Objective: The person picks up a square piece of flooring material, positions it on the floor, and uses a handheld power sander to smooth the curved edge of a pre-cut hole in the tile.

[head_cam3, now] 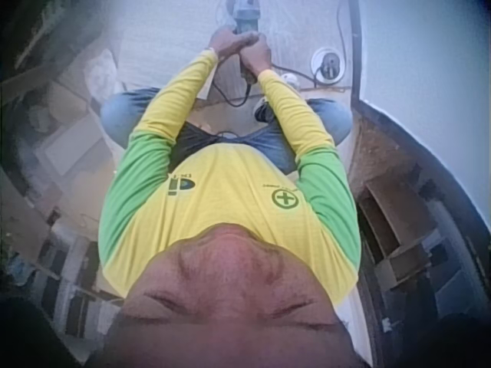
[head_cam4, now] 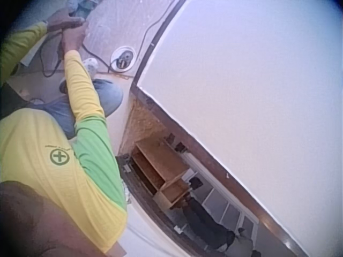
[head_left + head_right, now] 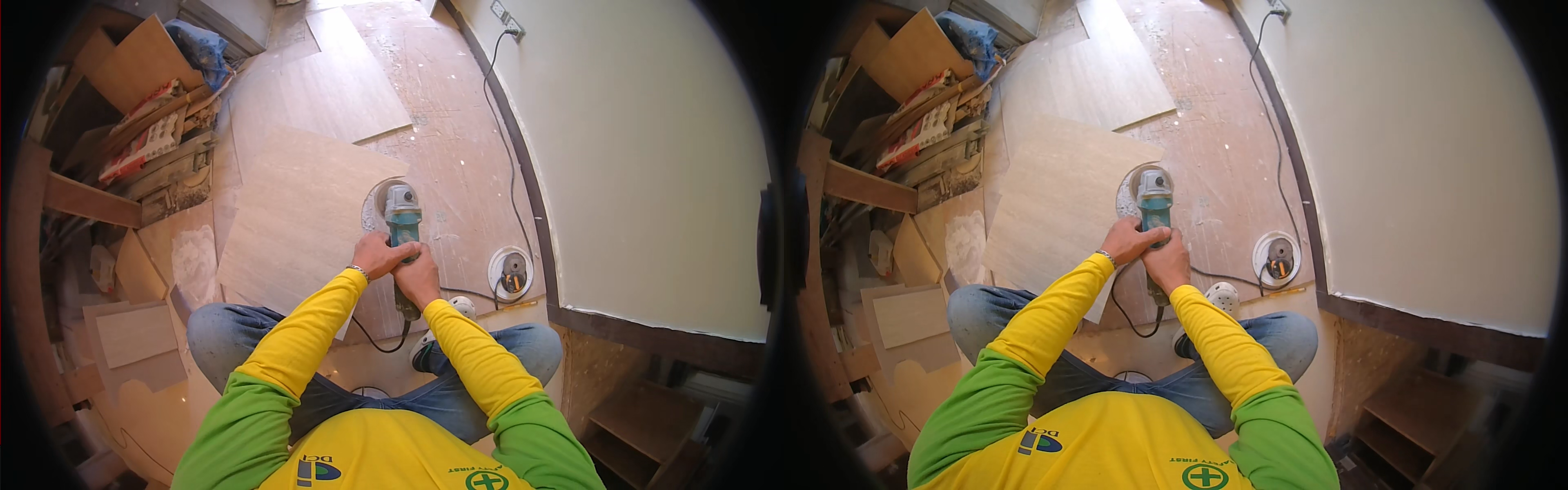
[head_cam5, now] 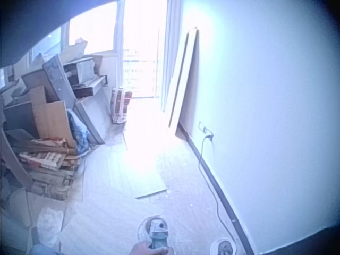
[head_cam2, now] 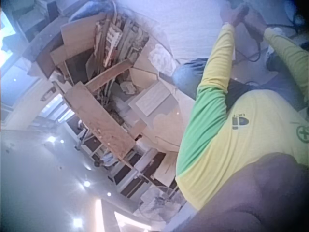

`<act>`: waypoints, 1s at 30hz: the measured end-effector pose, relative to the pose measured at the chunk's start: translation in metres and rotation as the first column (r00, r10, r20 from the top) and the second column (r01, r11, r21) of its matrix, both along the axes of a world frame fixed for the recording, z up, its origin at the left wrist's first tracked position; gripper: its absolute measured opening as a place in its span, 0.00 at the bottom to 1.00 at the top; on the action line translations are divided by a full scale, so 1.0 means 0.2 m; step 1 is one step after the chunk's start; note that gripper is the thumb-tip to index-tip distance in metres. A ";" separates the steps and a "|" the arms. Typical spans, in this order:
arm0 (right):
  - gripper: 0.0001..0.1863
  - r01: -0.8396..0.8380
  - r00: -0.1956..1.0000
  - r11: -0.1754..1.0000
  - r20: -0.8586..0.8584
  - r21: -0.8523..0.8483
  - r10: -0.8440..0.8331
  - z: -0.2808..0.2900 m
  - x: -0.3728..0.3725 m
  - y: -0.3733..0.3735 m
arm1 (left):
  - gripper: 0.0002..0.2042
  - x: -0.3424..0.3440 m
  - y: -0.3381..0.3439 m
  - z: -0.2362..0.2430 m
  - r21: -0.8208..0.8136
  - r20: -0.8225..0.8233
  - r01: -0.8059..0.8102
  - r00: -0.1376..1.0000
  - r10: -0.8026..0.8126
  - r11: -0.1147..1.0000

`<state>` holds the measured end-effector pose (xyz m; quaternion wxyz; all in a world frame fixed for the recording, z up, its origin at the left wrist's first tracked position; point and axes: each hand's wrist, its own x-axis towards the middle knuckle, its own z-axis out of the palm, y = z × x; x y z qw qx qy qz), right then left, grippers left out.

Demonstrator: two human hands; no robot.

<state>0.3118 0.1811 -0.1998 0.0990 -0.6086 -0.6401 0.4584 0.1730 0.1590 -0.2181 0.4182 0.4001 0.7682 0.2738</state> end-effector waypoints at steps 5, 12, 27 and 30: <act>0.33 0.001 1.000 1.000 -0.007 -0.011 -0.001 0.00 0.00 0.00 | 0.36 0.00 0.01 0.00 -0.036 -0.057 0.041 0.997 -0.043 0.999; 0.33 0.001 1.000 1.000 0.008 -0.014 -0.001 0.02 0.00 0.00 | 0.36 0.00 0.00 -0.03 -0.022 -0.013 0.019 1.000 -0.019 1.000; 0.32 -0.035 0.999 0.999 0.006 -0.004 0.035 0.03 -0.01 0.00 | 0.35 -0.02 0.00 -0.06 -0.042 0.071 -0.017 0.997 0.020 0.999; 0.32 -0.035 0.999 0.999 0.008 0.001 0.035 0.03 0.00 0.00 | 0.35 -0.02 0.00 -0.06 -0.040 0.059 -0.004 0.998 0.006 0.999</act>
